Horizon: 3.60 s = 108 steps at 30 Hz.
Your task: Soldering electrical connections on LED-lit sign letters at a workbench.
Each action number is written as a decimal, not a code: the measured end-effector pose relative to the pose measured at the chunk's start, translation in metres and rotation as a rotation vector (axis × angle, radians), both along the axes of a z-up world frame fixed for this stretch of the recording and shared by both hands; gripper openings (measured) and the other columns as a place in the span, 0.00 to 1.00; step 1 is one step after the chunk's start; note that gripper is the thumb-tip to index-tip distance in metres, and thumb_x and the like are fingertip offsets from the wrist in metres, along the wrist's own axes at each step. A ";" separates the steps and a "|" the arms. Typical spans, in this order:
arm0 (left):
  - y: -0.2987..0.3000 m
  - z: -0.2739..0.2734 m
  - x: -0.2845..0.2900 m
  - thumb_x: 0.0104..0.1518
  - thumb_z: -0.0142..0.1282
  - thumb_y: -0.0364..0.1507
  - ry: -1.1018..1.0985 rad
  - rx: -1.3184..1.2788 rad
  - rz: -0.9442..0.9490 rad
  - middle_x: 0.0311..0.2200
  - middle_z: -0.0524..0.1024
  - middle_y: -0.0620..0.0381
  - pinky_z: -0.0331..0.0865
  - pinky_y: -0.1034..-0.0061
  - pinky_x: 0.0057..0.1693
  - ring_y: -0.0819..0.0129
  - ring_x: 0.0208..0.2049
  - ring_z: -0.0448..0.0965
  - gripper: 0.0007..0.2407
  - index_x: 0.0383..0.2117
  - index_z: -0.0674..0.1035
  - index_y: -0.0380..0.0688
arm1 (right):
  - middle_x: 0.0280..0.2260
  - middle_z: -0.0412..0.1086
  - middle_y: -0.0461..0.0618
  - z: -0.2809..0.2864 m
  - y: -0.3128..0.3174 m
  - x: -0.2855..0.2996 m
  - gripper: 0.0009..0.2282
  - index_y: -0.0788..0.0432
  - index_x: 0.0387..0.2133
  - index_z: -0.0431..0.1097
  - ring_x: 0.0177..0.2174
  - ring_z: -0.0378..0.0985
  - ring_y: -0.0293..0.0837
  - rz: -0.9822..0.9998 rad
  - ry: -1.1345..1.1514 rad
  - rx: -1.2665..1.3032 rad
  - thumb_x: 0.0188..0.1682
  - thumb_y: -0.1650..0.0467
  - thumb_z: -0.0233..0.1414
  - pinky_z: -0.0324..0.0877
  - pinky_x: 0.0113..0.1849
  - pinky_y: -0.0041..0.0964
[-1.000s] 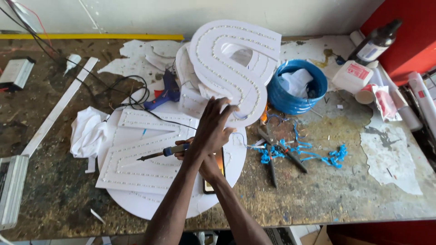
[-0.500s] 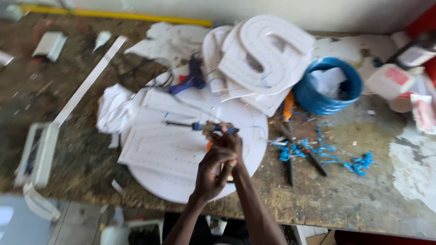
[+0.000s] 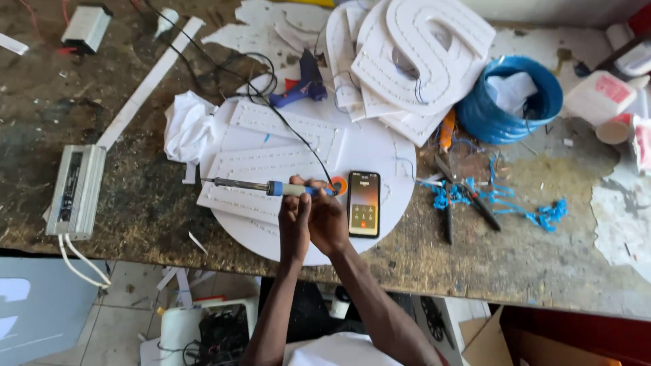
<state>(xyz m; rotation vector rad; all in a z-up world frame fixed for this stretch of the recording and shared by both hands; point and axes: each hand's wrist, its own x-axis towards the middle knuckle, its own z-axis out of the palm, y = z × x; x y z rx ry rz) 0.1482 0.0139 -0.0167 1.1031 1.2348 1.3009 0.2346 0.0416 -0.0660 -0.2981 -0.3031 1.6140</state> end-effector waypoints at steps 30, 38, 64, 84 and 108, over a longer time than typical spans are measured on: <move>0.065 -0.034 -0.128 0.73 0.63 0.36 0.780 0.344 0.315 0.23 0.77 0.53 0.75 0.57 0.39 0.49 0.27 0.83 0.09 0.38 0.82 0.45 | 0.57 0.69 0.65 0.011 -0.077 0.098 0.29 0.65 0.68 0.65 0.53 0.72 0.68 -0.815 -1.917 0.008 0.58 0.63 0.63 0.70 0.54 0.62; 0.071 -0.048 -0.130 0.78 0.55 0.37 0.764 0.365 0.185 0.45 0.81 0.37 0.71 0.31 0.62 0.30 0.55 0.82 0.15 0.47 0.81 0.33 | 0.50 0.77 0.56 -0.016 -0.068 0.055 0.15 0.60 0.57 0.77 0.51 0.80 0.57 -0.600 -1.799 0.272 0.59 0.71 0.63 0.76 0.51 0.49; 0.053 -0.085 -0.084 0.73 0.69 0.32 0.684 0.499 0.188 0.41 0.85 0.54 0.75 0.55 0.60 0.51 0.49 0.87 0.07 0.40 0.86 0.43 | 0.45 0.77 0.50 0.025 -0.001 0.198 0.20 0.49 0.54 0.80 0.41 0.80 0.56 -1.011 -1.812 -0.068 0.47 0.73 0.68 0.76 0.38 0.46; 0.050 -0.075 -0.083 0.71 0.69 0.35 0.764 0.478 0.225 0.40 0.86 0.51 0.76 0.53 0.60 0.48 0.51 0.87 0.10 0.38 0.86 0.41 | 0.55 0.70 0.50 0.021 -0.028 0.161 0.28 0.49 0.58 0.75 0.51 0.73 0.59 -0.884 -2.036 -0.038 0.40 0.80 0.58 0.74 0.50 0.49; 0.027 0.014 -0.138 0.74 0.61 0.33 0.420 0.266 0.144 0.39 0.89 0.49 0.79 0.59 0.52 0.53 0.41 0.90 0.07 0.46 0.85 0.42 | 0.63 0.71 0.47 0.015 0.012 -0.014 0.37 0.43 0.72 0.64 0.65 0.69 0.55 0.187 -2.143 0.580 0.46 0.63 0.71 0.55 0.70 0.60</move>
